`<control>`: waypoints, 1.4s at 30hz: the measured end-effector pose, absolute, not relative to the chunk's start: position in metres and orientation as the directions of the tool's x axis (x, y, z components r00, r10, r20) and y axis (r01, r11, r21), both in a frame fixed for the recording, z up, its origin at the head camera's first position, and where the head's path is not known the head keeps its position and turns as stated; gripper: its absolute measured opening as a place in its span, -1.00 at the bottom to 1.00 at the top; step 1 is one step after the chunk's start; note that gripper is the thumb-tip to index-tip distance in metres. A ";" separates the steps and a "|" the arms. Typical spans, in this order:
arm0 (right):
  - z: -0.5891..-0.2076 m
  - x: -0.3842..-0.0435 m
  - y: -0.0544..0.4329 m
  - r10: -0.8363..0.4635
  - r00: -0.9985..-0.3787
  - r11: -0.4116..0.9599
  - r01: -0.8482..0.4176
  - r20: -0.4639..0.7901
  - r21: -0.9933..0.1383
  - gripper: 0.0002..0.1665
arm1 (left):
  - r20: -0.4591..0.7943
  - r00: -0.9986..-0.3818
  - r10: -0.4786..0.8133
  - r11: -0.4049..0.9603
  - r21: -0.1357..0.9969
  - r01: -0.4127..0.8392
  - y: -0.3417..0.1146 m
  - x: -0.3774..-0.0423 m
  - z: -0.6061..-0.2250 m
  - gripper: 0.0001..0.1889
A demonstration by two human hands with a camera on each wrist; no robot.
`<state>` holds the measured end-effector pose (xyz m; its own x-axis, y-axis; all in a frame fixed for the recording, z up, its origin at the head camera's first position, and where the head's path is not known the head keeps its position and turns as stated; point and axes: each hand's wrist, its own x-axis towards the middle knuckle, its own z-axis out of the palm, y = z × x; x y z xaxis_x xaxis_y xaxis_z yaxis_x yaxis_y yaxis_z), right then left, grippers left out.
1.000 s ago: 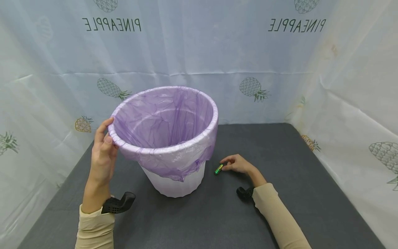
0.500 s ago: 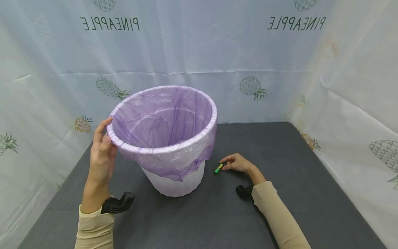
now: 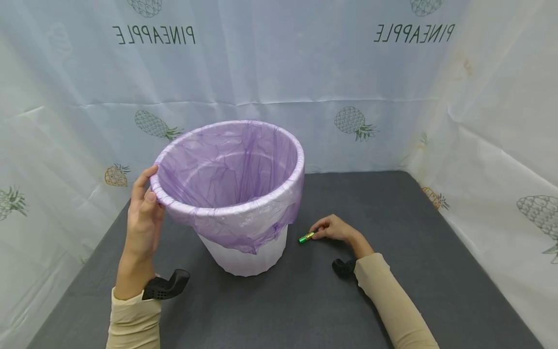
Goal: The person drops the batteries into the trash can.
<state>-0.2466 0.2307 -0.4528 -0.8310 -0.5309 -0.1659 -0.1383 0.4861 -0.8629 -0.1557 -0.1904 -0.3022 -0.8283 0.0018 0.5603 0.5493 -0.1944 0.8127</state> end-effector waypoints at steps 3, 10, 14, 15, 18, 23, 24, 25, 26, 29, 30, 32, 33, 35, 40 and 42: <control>-0.453 -0.246 0.232 -0.535 -0.829 0.480 -0.139 -0.163 -0.866 -0.67 | 0.557 -0.831 0.001 -0.198 0.814 0.545 -0.190 -0.155 -0.302 -0.51; -0.454 -0.244 0.236 -0.527 -0.838 0.466 -0.147 -0.140 -0.873 -0.67 | 0.554 -0.832 0.001 -0.199 0.816 0.543 -0.190 -0.155 -0.302 -0.51; -0.453 -0.243 0.238 -0.532 -0.837 0.451 -0.152 -0.128 -0.879 -0.67 | 0.555 -0.832 0.001 -0.197 0.815 0.544 -0.190 -0.155 -0.302 -0.51; -0.452 -0.243 0.238 -0.533 -0.836 0.452 -0.152 -0.129 -0.879 -0.67 | 0.555 -0.832 0.001 -0.197 0.816 0.544 -0.190 -0.155 -0.302 -0.51; -0.451 -0.243 0.238 -0.536 -0.835 0.449 -0.156 -0.126 -0.880 -0.67 | 0.555 -0.832 0.001 -0.193 0.816 0.544 -0.190 -0.155 -0.302 -0.50; -0.449 -0.242 0.238 -0.517 -0.845 0.457 -0.139 -0.135 -0.879 -0.68 | 0.558 -0.830 0.003 -0.189 0.815 0.547 -0.190 -0.155 -0.301 -0.50; -0.448 -0.242 0.238 -0.512 -0.849 0.459 -0.136 -0.135 -0.878 -0.68 | 0.558 -0.830 0.002 -0.189 0.815 0.548 -0.189 -0.155 -0.301 -0.50; -0.448 -0.241 0.238 -0.507 -0.852 0.459 -0.136 -0.133 -0.878 -0.68 | 0.557 -0.830 0.001 -0.188 0.816 0.547 -0.189 -0.154 -0.301 -0.50; -0.447 -0.241 0.238 -0.504 -0.854 0.459 -0.138 -0.129 -0.878 -0.68 | 0.555 -0.832 -0.001 -0.188 0.817 0.545 -0.189 -0.154 -0.300 -0.51; -0.445 -0.240 0.239 -0.495 -0.861 0.461 -0.143 -0.120 -0.876 -0.67 | 0.547 -0.837 -0.010 -0.190 0.821 0.538 -0.189 -0.154 -0.300 -0.51; -0.444 -0.239 0.240 -0.490 -0.864 0.464 -0.141 -0.120 -0.875 -0.67 | 0.543 -0.840 -0.013 -0.191 0.823 0.535 -0.189 -0.154 -0.300 -0.52; -0.442 -0.238 0.241 -0.481 -0.868 0.468 -0.139 -0.120 -0.873 -0.67 | 0.537 -0.844 -0.018 -0.191 0.826 0.530 -0.189 -0.154 -0.301 -0.52; -0.440 -0.237 0.241 -0.475 -0.872 0.474 -0.137 -0.121 -0.870 -0.67 | 0.537 -0.844 -0.016 -0.192 0.827 0.529 -0.189 -0.154 -0.301 -0.52; -0.438 -0.236 0.241 -0.462 -0.879 0.484 -0.135 -0.122 -0.864 -0.68 | 0.533 -0.846 -0.018 -0.195 0.828 0.525 -0.188 -0.154 -0.301 -0.53; -0.428 -0.234 0.243 -0.431 -0.896 0.505 -0.141 -0.107 -0.852 -0.69 | 0.528 -0.849 -0.029 -0.192 0.830 0.523 -0.187 -0.152 -0.299 -0.52; -0.423 -0.233 0.245 -0.424 -0.900 0.506 -0.143 -0.100 -0.850 -0.69 | 0.529 -0.848 -0.030 -0.189 0.830 0.524 -0.187 -0.151 -0.298 -0.51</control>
<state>-0.2331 0.2447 -0.4234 -0.9001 -0.4239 -0.1005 -0.1435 0.5063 -0.8504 -0.1510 -0.1865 -0.2981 -0.8482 -0.0298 0.5288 0.5243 -0.1887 0.8304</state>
